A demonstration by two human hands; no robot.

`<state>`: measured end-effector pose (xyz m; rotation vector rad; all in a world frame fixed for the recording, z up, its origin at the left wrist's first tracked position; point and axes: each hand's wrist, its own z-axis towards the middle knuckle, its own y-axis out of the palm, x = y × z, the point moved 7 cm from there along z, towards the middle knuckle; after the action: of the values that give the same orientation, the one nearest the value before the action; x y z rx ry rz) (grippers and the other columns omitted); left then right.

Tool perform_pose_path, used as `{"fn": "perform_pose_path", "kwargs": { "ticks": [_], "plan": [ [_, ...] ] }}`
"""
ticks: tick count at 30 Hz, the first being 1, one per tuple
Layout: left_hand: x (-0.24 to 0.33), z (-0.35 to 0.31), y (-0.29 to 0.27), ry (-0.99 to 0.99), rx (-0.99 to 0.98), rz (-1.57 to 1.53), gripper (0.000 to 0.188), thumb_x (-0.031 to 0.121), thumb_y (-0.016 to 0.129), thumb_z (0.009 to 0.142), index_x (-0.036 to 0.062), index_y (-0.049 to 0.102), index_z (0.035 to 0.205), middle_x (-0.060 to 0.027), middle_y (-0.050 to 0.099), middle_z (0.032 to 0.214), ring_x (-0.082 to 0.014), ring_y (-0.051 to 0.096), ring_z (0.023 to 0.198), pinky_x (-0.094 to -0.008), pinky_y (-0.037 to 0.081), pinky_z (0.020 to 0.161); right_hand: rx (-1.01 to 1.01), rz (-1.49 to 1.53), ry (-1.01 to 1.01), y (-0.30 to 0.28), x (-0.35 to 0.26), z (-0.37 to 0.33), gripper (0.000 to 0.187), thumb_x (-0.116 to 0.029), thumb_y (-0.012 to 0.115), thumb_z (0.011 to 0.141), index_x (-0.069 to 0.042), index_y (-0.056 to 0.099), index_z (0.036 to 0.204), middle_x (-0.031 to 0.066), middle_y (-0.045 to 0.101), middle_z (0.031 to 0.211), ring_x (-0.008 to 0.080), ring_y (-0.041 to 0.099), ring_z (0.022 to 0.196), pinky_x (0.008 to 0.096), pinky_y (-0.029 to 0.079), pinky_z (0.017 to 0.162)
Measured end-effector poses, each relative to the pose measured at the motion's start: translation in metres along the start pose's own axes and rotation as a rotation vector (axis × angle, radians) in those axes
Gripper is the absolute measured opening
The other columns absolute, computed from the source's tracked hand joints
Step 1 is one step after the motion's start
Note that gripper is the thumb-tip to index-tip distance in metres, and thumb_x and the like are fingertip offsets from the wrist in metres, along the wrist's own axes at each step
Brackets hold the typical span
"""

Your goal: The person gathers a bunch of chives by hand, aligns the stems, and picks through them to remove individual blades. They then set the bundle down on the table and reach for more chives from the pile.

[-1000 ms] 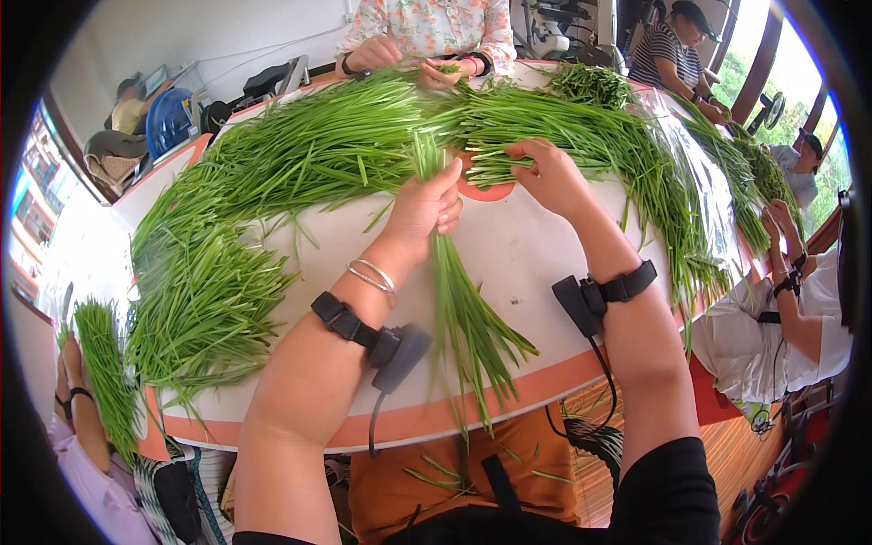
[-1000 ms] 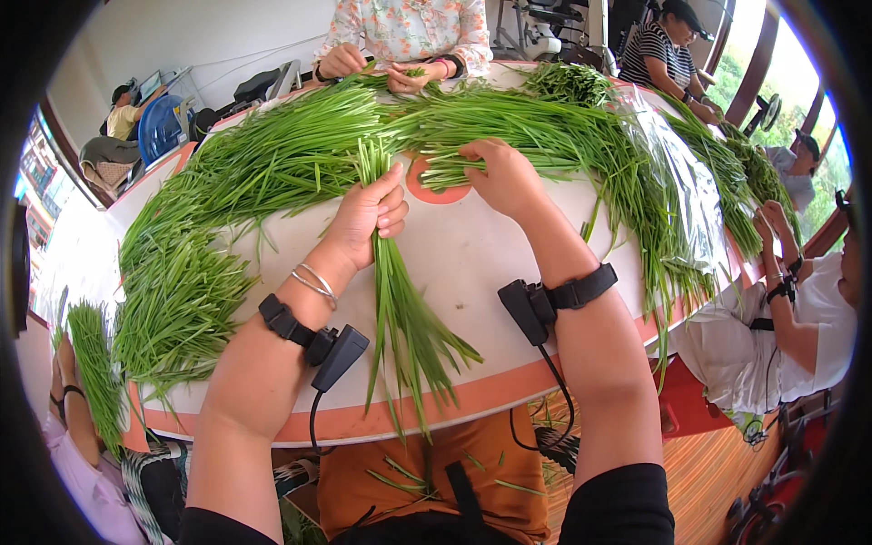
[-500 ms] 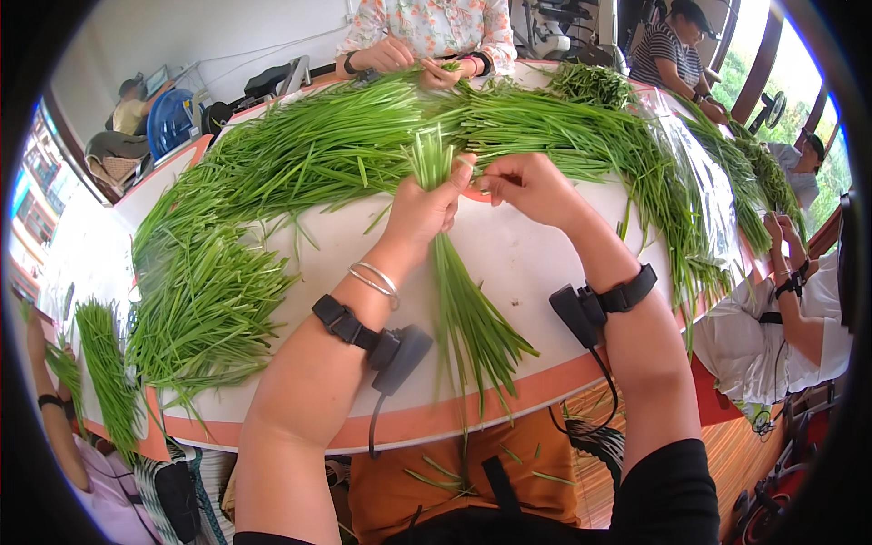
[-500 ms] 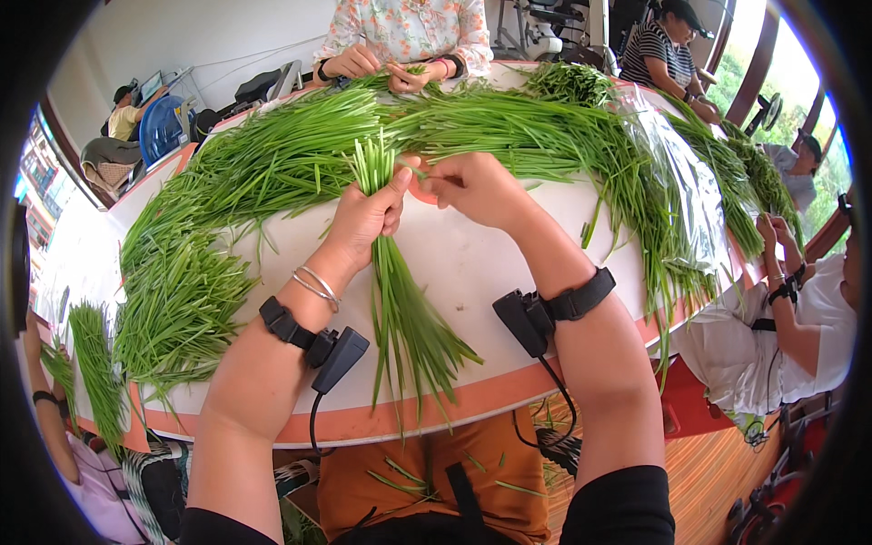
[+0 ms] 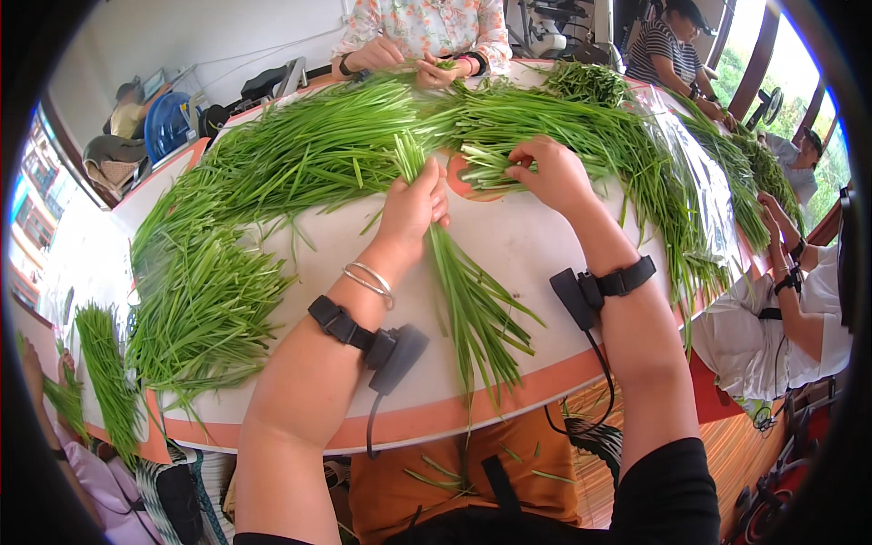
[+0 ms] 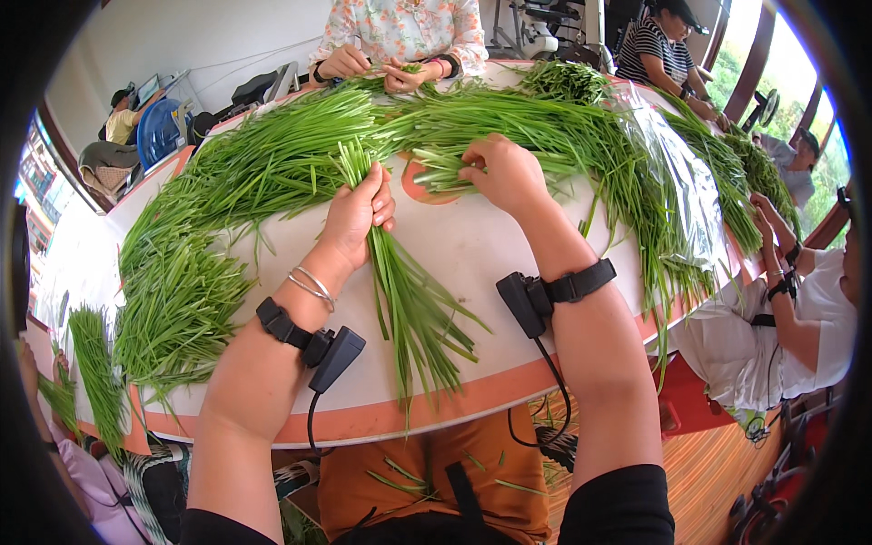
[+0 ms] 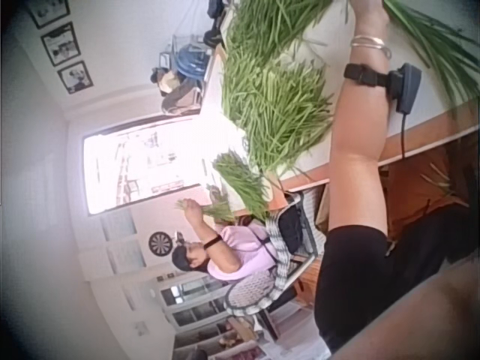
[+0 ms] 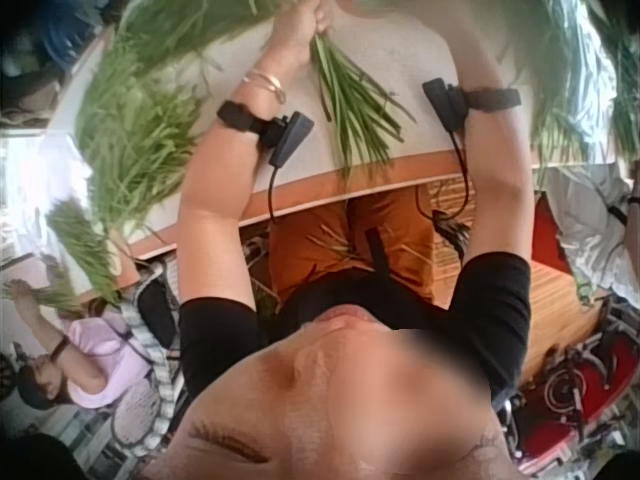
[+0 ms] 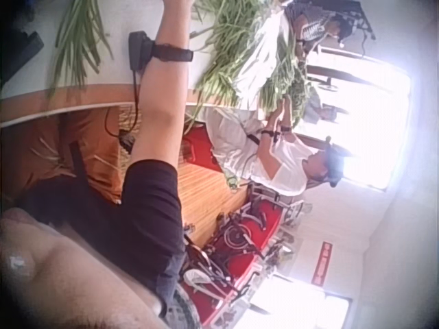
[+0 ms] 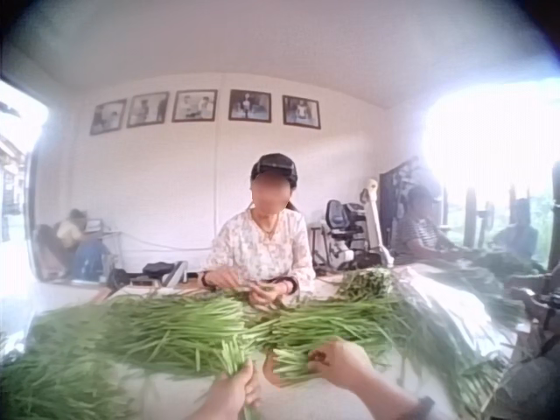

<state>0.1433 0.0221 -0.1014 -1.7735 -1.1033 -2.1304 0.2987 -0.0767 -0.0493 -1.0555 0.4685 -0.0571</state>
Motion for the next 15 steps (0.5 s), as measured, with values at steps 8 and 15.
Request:
{"fn": "perform_pose_path", "kwargs": {
  "ticks": [8,15],
  "plan": [
    [0.003,-0.003,0.003,-0.007,0.057,0.096,0.021,0.025,0.063,0.085,0.0073,0.056,0.093,0.0086,0.035,0.057,-0.004,0.033,0.047,-0.0216,0.031,0.047,0.11,0.156,-0.021,-0.01,-0.014,-0.001,0.013,-0.017,0.063,0.077,-0.008,0.064,0.087,0.0088,0.062,0.083,0.0247,0.06,0.07,0.0349,0.047,0.063],
    [0.01,-0.003,0.004,0.061,-0.015,0.252,0.019,0.027,0.059,0.088,0.0085,0.058,0.092,0.005,0.043,0.063,-0.0068,0.039,0.051,-0.0239,0.039,0.053,-0.152,0.484,-0.145,0.011,-0.044,-0.007,0.014,-0.01,0.063,0.076,-0.003,0.063,0.088,0.0082,0.064,0.074,0.0159,0.057,0.062,0.0282,0.045,0.059]
  ]
}}
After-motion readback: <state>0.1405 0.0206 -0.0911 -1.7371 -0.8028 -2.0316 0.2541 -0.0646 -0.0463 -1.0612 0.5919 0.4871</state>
